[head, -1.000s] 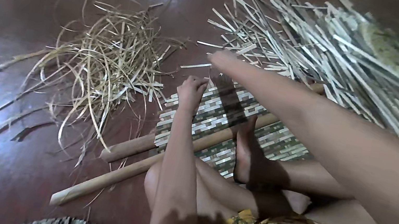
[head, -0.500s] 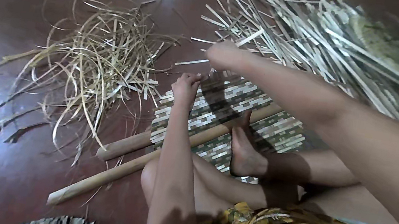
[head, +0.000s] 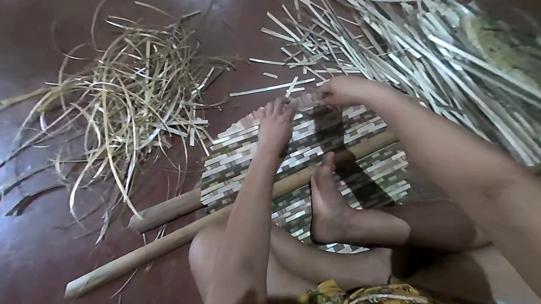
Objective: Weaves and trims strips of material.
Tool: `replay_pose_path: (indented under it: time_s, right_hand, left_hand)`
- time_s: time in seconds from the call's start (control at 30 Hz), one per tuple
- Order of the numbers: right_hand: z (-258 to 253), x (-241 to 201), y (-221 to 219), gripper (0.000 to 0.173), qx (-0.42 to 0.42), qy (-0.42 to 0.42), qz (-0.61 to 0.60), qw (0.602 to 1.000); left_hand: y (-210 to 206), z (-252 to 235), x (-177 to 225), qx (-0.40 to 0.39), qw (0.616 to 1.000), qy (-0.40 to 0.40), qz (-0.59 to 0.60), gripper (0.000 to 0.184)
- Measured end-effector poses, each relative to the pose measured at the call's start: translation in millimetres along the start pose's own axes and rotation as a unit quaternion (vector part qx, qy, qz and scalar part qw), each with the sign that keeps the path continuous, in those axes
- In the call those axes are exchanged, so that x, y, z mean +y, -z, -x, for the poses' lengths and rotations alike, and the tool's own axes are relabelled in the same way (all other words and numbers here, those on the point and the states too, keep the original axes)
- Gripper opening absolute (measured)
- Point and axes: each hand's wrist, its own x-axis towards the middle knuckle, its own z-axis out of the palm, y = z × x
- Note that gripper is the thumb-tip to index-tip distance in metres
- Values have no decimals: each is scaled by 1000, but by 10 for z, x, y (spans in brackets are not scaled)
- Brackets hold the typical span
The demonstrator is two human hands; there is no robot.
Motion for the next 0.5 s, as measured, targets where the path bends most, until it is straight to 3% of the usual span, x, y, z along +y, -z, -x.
replay_pose_path:
  time_s: [0.07, 0.13, 0.27, 0.4, 0.5]
  right_hand:
    - [-241, 419, -292, 29, -201, -214, -87, 952]
    - [-463, 544, -490, 29, -215, -322, -63, 920]
    - [-778, 548, -674, 34, -166, -312, -13, 935]
    - [-996, 546, -725, 40, -258, -329, 23, 908]
    - [-1061, 430, -486, 36, -308, -355, 32, 882]
  left_hand:
    - [-80, -84, 70, -29, 999, 41, 4, 35]
    - [-72, -110, 132, -42, 996, 79, 14, 33]
    - [-78, -50, 178, -39, 995, 86, 20, 38]
    - [-95, -37, 185, -50, 995, 82, 11, 40]
    - [-109, -37, 165, -60, 996, 70, -14, 42]
